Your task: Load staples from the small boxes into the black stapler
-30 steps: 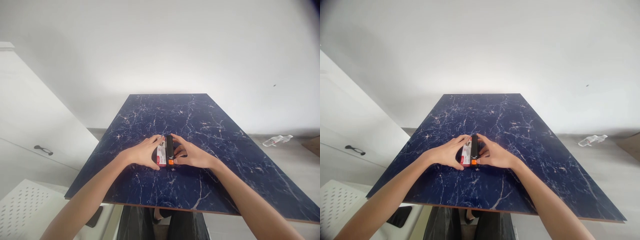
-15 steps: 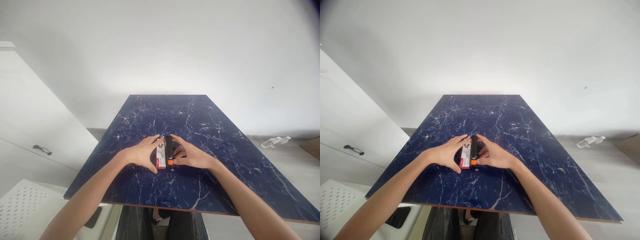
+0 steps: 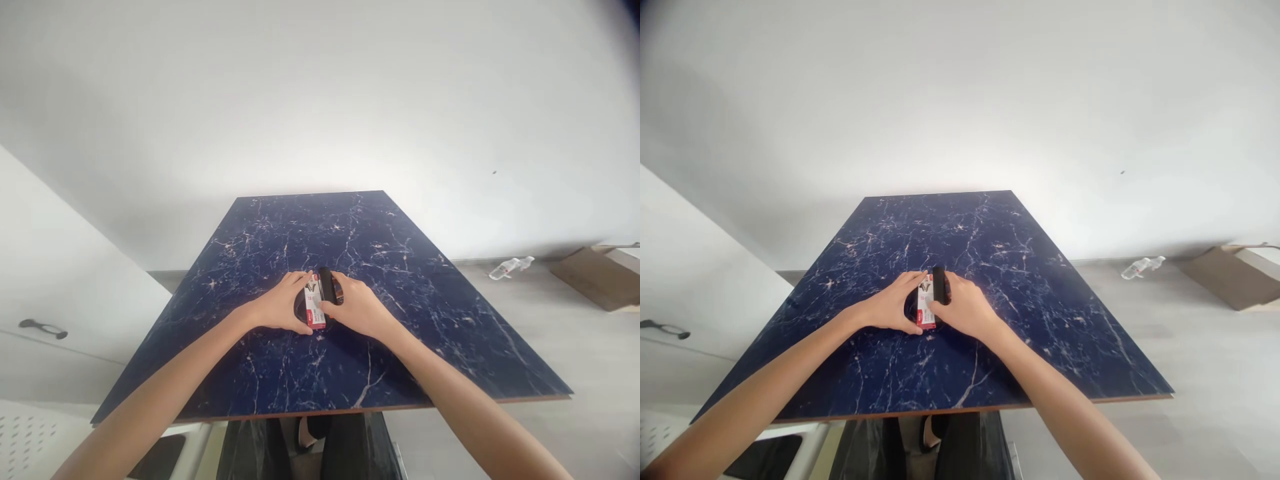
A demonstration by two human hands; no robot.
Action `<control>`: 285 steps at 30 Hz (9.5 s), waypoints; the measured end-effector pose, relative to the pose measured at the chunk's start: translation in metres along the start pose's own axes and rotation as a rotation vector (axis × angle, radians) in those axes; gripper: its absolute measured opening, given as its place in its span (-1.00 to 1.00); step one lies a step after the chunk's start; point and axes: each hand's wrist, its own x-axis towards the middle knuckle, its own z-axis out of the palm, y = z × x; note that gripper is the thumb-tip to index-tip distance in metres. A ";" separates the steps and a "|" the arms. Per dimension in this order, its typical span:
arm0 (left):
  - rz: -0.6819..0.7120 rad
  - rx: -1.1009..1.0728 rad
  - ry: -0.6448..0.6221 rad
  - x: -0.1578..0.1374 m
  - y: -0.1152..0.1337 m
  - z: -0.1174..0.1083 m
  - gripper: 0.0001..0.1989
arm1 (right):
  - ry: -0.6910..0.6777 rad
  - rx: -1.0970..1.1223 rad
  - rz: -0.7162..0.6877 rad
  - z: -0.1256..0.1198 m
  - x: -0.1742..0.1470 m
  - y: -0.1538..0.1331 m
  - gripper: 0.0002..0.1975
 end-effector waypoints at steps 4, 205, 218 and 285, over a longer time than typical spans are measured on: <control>0.044 0.009 0.011 0.061 0.014 0.013 0.37 | 0.083 -0.130 0.143 -0.027 0.004 0.036 -0.61; -0.386 -0.016 0.262 -0.083 -0.114 -0.104 -0.43 | -0.155 0.707 0.041 0.140 0.220 -0.039 -0.53; -0.319 -0.058 0.267 -0.088 -0.103 -0.099 -0.39 | -0.011 0.486 0.079 0.138 0.223 -0.022 -0.69; -0.418 0.461 0.895 -0.085 -0.056 -0.113 -0.62 | -0.092 -0.092 -0.020 0.049 0.109 -0.027 -0.69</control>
